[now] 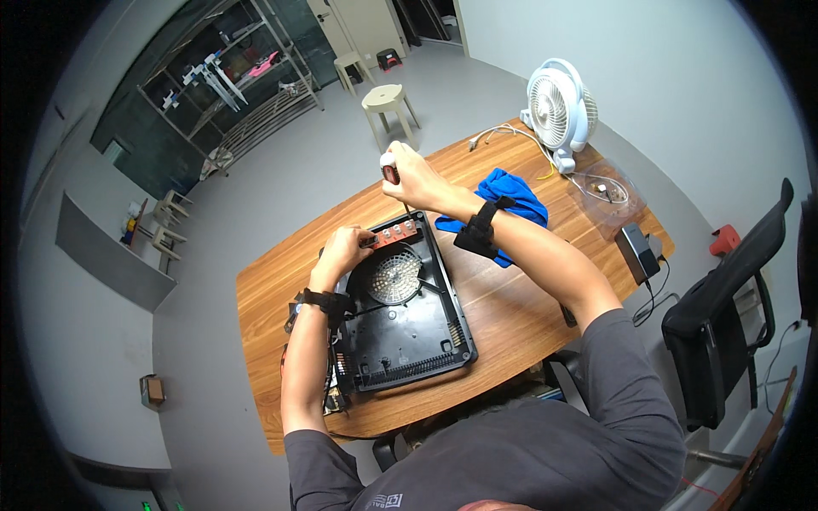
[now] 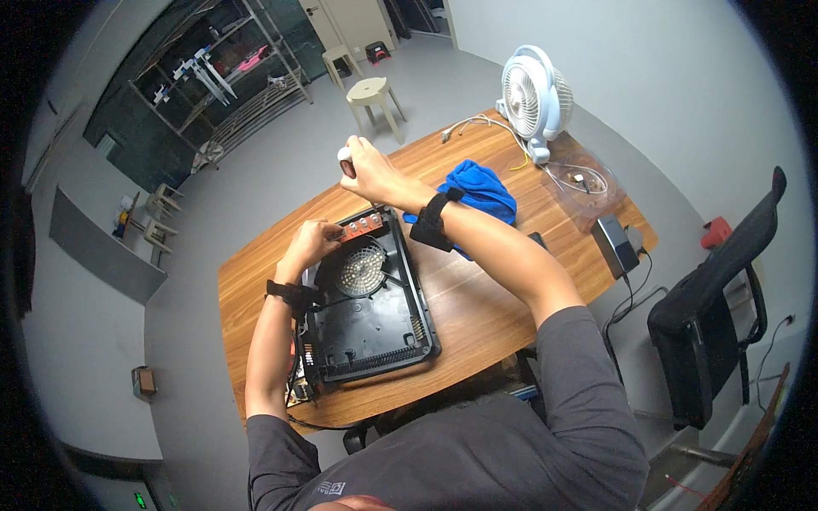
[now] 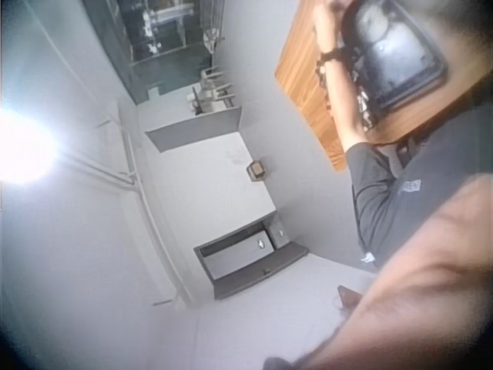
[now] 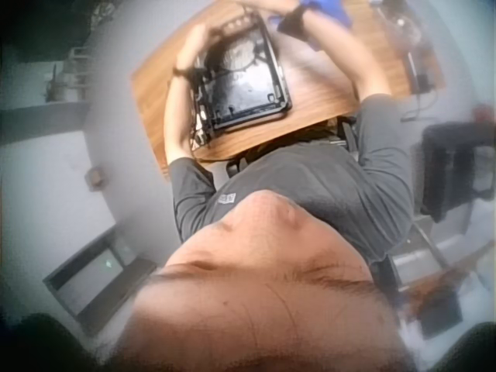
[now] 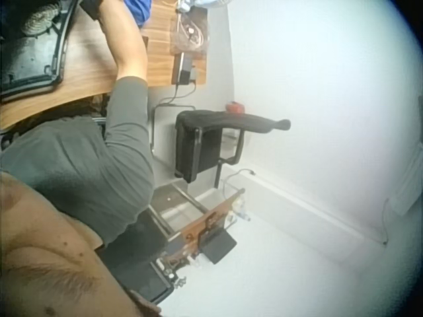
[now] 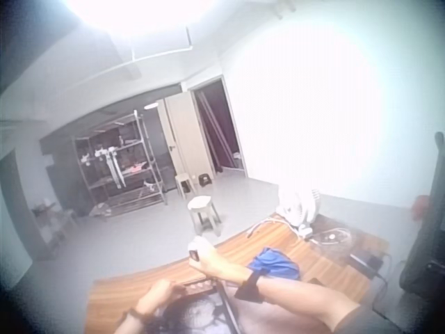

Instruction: The person uses a screwdriver to remove screws from a disassembled electronic device on a wooden table. They remove the top cover, lift out a copper-colored disc, and continue unscrewing internal components.

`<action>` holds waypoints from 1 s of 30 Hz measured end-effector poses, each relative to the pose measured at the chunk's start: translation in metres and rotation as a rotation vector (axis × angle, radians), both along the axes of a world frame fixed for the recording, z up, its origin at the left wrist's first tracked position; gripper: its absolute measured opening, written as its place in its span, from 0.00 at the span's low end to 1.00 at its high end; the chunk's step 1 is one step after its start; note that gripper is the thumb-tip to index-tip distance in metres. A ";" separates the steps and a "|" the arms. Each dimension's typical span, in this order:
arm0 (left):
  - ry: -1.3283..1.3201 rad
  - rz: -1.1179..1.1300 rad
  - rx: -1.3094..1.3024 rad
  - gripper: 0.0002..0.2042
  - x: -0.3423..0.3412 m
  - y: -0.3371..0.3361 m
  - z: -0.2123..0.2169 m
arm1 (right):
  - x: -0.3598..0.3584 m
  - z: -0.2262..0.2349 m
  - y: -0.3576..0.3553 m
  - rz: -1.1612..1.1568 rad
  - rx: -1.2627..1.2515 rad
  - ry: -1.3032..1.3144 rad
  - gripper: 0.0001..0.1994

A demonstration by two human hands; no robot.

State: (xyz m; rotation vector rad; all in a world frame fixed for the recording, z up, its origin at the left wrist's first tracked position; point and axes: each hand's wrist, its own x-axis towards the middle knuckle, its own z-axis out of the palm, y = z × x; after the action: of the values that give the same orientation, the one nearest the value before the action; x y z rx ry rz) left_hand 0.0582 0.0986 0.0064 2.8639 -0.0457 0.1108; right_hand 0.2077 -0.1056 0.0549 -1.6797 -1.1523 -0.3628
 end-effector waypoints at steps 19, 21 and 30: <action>-0.022 -0.038 0.023 0.16 0.003 0.000 -0.003 | 0.006 -0.006 -0.004 -0.027 -0.078 0.031 0.20; -0.020 -0.036 0.026 0.16 0.003 -0.001 -0.002 | 0.007 -0.007 -0.004 -0.042 -0.057 0.019 0.20; -0.024 -0.025 0.043 0.16 0.001 -0.003 -0.001 | 0.005 -0.003 -0.006 -0.065 -0.116 0.053 0.21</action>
State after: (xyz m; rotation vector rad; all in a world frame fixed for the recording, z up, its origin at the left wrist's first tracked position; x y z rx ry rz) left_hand 0.0588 0.0960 0.0055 2.9043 -0.0895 0.1412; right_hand 0.2128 -0.1113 0.0517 -1.8207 -1.0988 -0.2949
